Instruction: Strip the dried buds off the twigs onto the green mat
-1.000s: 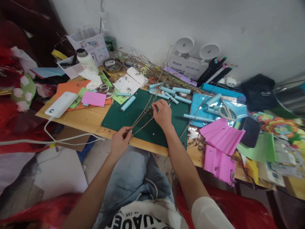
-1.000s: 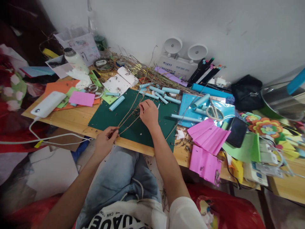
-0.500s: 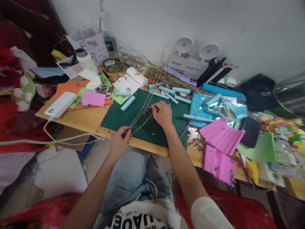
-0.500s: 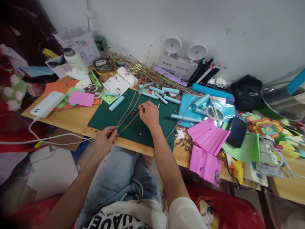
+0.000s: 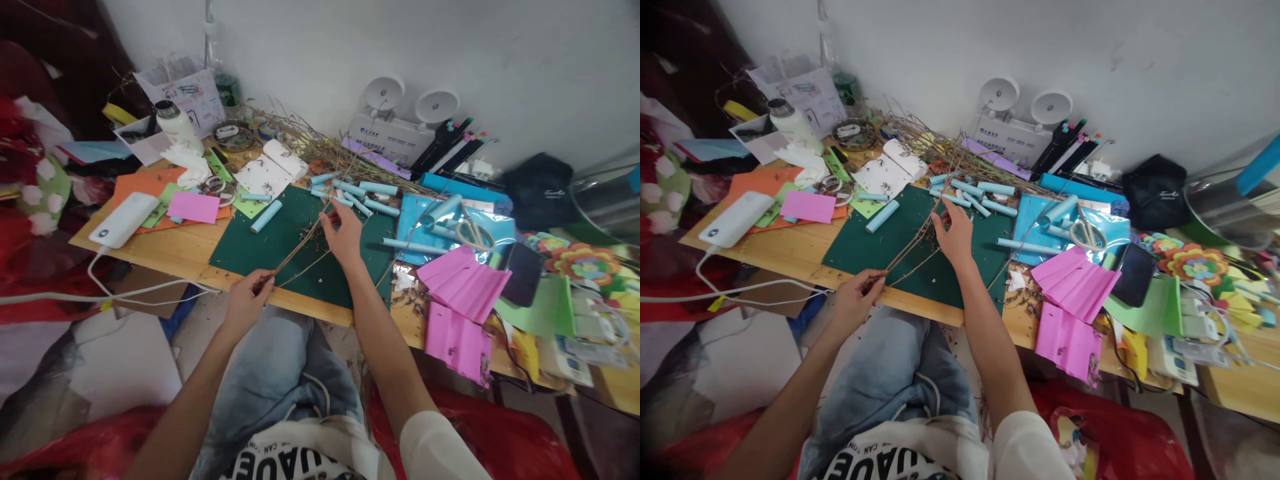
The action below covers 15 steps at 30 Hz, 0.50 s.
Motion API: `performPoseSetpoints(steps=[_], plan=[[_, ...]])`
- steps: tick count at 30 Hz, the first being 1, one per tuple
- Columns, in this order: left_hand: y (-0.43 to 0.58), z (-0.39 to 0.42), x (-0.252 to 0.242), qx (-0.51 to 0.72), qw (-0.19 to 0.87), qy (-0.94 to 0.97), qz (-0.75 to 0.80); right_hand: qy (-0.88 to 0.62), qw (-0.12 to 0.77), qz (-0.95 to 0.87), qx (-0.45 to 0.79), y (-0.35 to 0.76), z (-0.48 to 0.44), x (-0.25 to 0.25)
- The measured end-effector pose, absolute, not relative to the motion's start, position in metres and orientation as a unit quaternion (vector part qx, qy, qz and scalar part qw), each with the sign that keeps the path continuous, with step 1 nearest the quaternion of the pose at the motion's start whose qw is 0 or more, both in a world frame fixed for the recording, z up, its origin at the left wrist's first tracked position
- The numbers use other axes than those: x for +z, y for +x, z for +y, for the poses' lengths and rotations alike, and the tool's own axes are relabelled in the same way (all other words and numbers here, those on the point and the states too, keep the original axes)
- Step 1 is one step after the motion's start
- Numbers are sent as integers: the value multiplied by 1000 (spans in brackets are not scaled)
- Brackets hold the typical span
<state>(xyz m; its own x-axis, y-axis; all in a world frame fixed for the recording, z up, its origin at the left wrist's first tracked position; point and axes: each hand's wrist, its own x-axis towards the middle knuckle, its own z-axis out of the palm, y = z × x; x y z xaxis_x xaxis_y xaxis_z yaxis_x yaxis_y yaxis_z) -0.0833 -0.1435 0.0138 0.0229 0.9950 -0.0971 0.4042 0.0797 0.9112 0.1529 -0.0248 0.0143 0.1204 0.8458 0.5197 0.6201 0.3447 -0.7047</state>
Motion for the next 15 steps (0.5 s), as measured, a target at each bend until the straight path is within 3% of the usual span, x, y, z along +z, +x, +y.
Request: performPoseSetpoints(steps=[5,9,15], plan=[[-83,-145,18,349,423,578,604,-569,551,-580,191,149,-26,15],[-86,-150,22,341,405,588,612,-583,540,-566,220,151,-26,14],[-89,-159,28,354,439,554,612,-591,437,-675,58,150,-30,18]])
